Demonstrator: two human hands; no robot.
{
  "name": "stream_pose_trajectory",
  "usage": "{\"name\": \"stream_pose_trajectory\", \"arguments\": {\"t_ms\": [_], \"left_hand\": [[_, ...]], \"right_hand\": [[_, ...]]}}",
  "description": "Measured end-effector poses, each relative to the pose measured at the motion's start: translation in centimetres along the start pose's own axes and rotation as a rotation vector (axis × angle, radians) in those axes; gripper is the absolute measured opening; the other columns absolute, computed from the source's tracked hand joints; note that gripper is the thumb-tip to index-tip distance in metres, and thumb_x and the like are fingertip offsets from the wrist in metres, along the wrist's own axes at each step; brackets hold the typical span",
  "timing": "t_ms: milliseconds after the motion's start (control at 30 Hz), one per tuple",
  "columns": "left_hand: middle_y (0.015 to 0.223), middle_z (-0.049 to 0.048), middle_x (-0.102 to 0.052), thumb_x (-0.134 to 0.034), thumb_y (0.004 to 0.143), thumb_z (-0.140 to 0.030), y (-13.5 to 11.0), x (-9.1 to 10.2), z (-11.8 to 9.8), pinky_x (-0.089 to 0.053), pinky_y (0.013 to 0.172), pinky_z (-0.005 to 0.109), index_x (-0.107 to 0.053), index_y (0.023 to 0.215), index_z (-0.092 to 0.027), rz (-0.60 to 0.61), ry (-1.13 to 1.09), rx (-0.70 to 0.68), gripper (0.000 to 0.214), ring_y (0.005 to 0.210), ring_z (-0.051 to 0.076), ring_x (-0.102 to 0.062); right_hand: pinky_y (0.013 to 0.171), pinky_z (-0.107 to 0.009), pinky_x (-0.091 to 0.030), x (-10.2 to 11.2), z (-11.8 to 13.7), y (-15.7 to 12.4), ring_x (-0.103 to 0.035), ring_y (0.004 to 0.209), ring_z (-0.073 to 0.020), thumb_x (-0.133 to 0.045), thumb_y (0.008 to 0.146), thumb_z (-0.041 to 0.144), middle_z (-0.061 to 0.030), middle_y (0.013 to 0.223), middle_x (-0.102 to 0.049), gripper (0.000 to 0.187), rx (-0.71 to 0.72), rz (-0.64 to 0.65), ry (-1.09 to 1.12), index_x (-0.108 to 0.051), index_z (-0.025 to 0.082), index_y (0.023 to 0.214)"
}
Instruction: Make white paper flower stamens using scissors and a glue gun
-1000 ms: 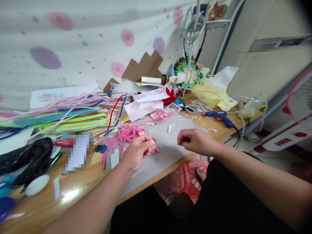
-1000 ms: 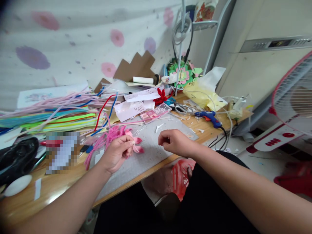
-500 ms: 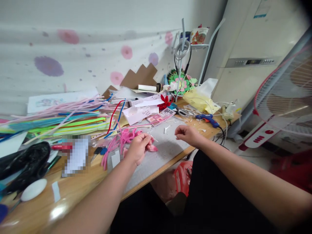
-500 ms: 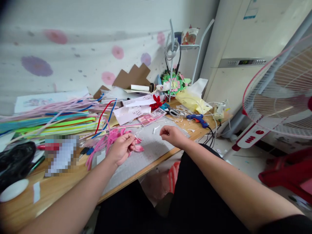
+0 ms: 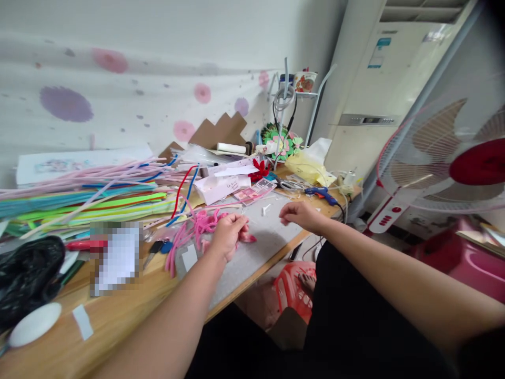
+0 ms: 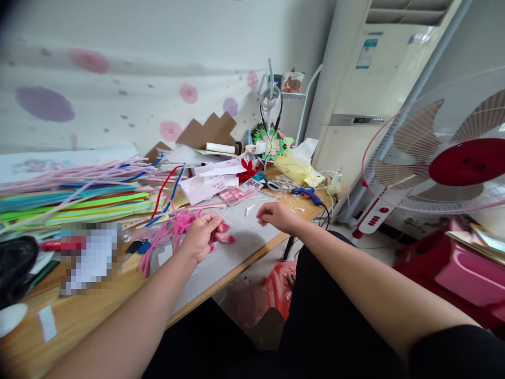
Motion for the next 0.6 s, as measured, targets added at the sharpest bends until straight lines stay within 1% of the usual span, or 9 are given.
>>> {"name": "stream_pose_trajectory", "arguments": {"t_ms": [33,67,133,200,300,367,467,533,600], "left_hand": [[0.08,0.0019,-0.062,-0.058,0.087,-0.029,0.0,0.1,-0.1,-0.049,0.054,0.025,-0.06,0.091,-0.013,-0.008,0.005,-0.009,0.017,0.06,0.011,-0.059],[0.066,-0.0019,-0.058,-0.059,0.085,-0.029,-0.1,0.2,-0.2,-0.042,0.046,0.02,-0.058,0.08,-0.013,-0.017,0.014,-0.019,0.017,0.049,0.008,-0.051],[0.052,-0.0069,-0.047,-0.061,0.081,-0.03,-0.2,0.1,-0.4,-0.029,0.038,0.016,-0.052,0.067,-0.015,-0.034,0.048,-0.032,0.022,0.038,0.004,-0.039],[0.049,-0.0077,-0.045,-0.059,0.079,-0.029,-0.3,-0.3,-0.5,-0.026,0.038,0.016,-0.051,0.066,-0.017,-0.05,0.105,-0.035,0.02,0.038,0.004,-0.036],[0.049,-0.0071,-0.047,-0.057,0.078,-0.026,-0.1,-1.7,-0.7,-0.028,0.04,0.016,-0.054,0.067,-0.016,-0.068,0.217,-0.028,0.014,0.041,0.006,-0.038],[0.049,-0.0063,-0.048,-0.057,0.077,-0.025,0.4,-3.0,-0.9,-0.03,0.042,0.016,-0.055,0.067,-0.016,-0.066,0.296,-0.016,0.014,0.044,0.007,-0.041],[0.052,-0.0055,-0.049,-0.056,0.079,-0.026,1.3,-4.5,-1.3,-0.032,0.043,0.018,-0.056,0.068,-0.017,-0.045,0.401,0.02,0.014,0.045,0.008,-0.043],[0.053,-0.0056,-0.049,-0.055,0.079,-0.026,1.8,-5.1,-1.6,-0.032,0.043,0.018,-0.056,0.068,-0.017,-0.025,0.457,0.052,0.014,0.045,0.008,-0.042],[0.054,-0.0055,-0.049,-0.055,0.08,-0.026,2.3,-5.4,-1.8,-0.032,0.043,0.019,-0.057,0.069,-0.017,0.017,0.511,0.087,0.014,0.046,0.008,-0.042]], "right_hand": [[0.056,-0.022,-0.047,0.1,0.3,0.2,-0.06,0.057,-0.0108,-0.059,0.07,0.015,-0.0006,0.06,-0.064,0.002,0.006,0.02,-0.016,-0.062,0.015,0.07],[0.055,-0.021,-0.047,0.2,0.4,0.4,-0.06,0.056,-0.0104,-0.06,0.069,0.015,-0.0004,0.061,-0.064,0.003,0.008,0.05,-0.028,-0.063,0.015,0.071],[0.047,-0.021,-0.044,0.4,0.4,1.0,-0.055,0.046,-0.0095,-0.062,0.071,0.02,0.0014,0.054,-0.061,0.008,0.005,0.126,-0.042,-0.065,0.014,0.075],[0.043,-0.021,-0.042,0.4,0.4,1.5,-0.053,0.041,-0.0093,-0.06,0.075,0.027,0.0018,0.05,-0.059,0.015,0.012,0.193,-0.04,-0.066,0.013,0.076],[0.055,-0.022,-0.045,-0.1,1.3,2.2,-0.059,0.056,-0.0114,-0.06,0.077,0.028,-0.0014,0.063,-0.065,0.016,0.092,0.259,-0.03,-0.066,0.013,0.077],[0.06,-0.023,-0.044,-0.5,2.1,2.6,-0.059,0.065,-0.0125,-0.064,0.074,0.028,-0.0019,0.071,-0.066,0.016,0.164,0.297,-0.028,-0.067,0.014,0.082],[0.057,-0.023,-0.04,-0.9,2.6,3.6,-0.055,0.063,-0.0128,-0.07,0.071,0.032,-0.0013,0.069,-0.063,0.02,0.245,0.334,-0.051,-0.064,0.014,0.078],[0.054,-0.022,-0.037,-0.9,2.2,4.4,-0.052,0.06,-0.0119,-0.071,0.07,0.031,0.0001,0.066,-0.06,0.02,0.278,0.36,-0.06,-0.062,0.014,0.074],[0.053,-0.021,-0.034,-0.8,1.4,5.1,-0.048,0.057,-0.0102,-0.069,0.073,0.027,0.0025,0.062,-0.056,0.015,0.29,0.418,-0.027,-0.06,0.014,0.072]]}}
Point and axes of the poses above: each hand's wrist, its own y-axis towards the middle knuckle, its own x-axis out of the back of the hand, z = x × y, the point moved 5 cm from there along y, towards the middle knuckle
